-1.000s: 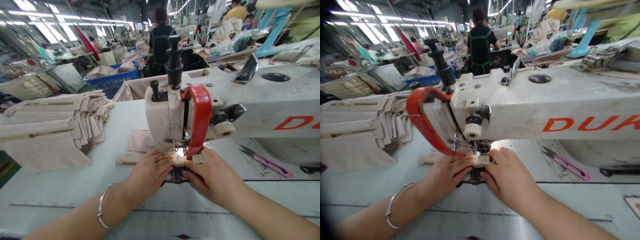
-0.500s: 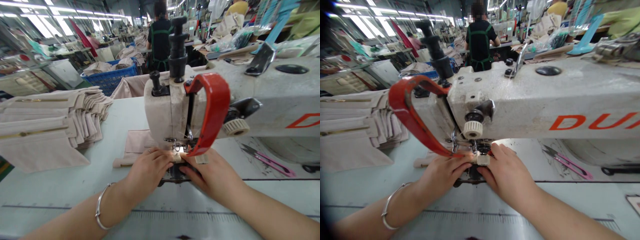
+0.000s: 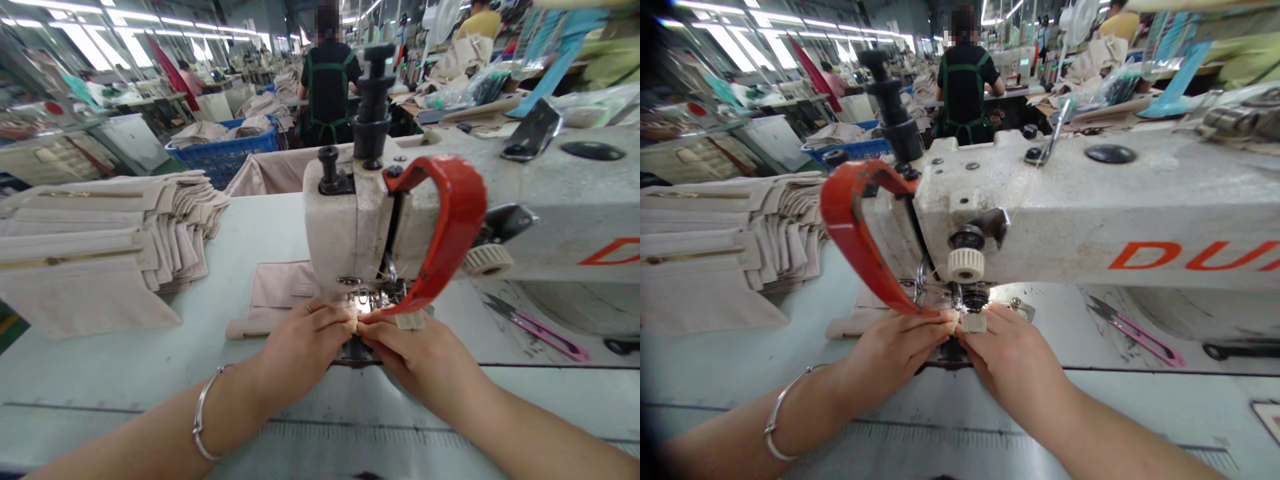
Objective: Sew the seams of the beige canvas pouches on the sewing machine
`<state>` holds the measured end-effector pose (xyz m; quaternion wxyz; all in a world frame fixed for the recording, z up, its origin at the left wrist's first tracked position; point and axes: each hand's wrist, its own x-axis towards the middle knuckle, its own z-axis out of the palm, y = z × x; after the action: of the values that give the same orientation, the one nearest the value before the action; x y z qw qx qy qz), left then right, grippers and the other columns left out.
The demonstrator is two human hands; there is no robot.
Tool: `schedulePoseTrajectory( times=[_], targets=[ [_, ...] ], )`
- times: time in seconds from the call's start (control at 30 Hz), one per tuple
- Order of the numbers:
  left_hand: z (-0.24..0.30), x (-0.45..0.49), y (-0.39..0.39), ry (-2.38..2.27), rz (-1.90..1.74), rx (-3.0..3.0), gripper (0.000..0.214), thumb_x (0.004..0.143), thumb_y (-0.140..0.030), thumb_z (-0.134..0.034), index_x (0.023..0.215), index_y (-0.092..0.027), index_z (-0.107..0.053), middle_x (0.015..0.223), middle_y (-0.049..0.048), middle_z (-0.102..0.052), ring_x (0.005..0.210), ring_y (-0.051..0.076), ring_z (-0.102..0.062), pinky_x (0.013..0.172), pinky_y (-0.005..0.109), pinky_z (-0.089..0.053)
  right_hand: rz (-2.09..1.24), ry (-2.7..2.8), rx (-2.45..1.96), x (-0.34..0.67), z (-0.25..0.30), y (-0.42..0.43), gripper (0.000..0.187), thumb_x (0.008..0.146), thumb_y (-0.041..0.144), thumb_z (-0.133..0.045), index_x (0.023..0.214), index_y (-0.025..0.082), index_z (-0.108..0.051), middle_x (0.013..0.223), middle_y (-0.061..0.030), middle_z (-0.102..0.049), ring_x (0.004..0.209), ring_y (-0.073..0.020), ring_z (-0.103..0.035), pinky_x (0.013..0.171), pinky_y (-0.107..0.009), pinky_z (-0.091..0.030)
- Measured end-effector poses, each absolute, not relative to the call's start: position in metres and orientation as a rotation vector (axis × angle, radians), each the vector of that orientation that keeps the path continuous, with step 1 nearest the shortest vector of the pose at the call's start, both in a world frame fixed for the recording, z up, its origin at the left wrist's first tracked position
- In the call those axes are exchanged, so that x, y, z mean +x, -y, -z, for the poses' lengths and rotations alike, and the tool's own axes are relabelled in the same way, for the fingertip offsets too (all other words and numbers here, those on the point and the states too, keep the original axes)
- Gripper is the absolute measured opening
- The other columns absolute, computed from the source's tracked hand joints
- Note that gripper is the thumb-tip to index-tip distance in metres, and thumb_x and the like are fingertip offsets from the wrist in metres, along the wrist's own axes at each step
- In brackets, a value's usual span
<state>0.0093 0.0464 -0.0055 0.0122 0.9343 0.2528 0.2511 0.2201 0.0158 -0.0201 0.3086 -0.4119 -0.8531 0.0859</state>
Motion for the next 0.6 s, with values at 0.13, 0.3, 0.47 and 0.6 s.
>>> schedulePoseTrajectory(
  times=[0.13, 0.3, 0.47, 0.6],
  targets=[
    [0.009, 0.010, -0.048, -0.796, -0.801, 2.871, 0.023, 0.100, -0.018, -0.041, 0.105, -0.015, -0.063, 0.106, 0.0060, -0.069, 0.097, 0.018, -0.064, 0.087, 0.032, -0.054, -0.235, 2.252, -1.103, 0.220, 0.025, -0.015, 0.017, 0.095, 0.017, -0.052, 0.098, 0.019, -0.068, 0.100, -0.0072, -0.071, 0.091, -0.0228, -0.065, 0.078, -0.038, -0.055],
    [0.011, 0.010, -0.052, -0.836, -0.738, 2.868, 0.021, 0.098, -0.017, -0.044, 0.105, -0.014, -0.064, 0.106, 0.0068, -0.068, 0.096, 0.019, -0.063, 0.087, 0.034, -0.054, -0.227, 2.252, -1.116, 0.218, 0.027, -0.019, 0.016, 0.095, 0.017, -0.051, 0.099, 0.018, -0.067, 0.103, -0.0074, -0.070, 0.094, -0.0224, -0.066, 0.082, -0.039, -0.054],
    [0.015, 0.013, -0.060, -0.917, -0.738, 2.874, 0.018, 0.097, -0.017, -0.048, 0.104, -0.016, -0.064, 0.104, 0.0053, -0.069, 0.095, 0.020, -0.063, 0.086, 0.036, -0.053, -0.104, 2.267, -1.116, 0.218, 0.027, -0.025, 0.017, 0.095, 0.016, -0.051, 0.103, 0.018, -0.065, 0.107, -0.0076, -0.070, 0.096, -0.0243, -0.066, 0.082, -0.040, -0.054],
    [0.016, 0.015, -0.066, -0.931, -0.765, 2.888, 0.017, 0.096, -0.016, -0.049, 0.100, -0.015, -0.066, 0.099, 0.0050, -0.070, 0.091, 0.020, -0.064, 0.083, 0.035, -0.053, -0.083, 2.278, -1.152, 0.219, 0.029, -0.028, 0.019, 0.092, 0.014, -0.053, 0.106, 0.019, -0.065, 0.106, -0.0070, -0.071, 0.097, -0.0249, -0.065, 0.084, -0.040, -0.054]
  ],
)
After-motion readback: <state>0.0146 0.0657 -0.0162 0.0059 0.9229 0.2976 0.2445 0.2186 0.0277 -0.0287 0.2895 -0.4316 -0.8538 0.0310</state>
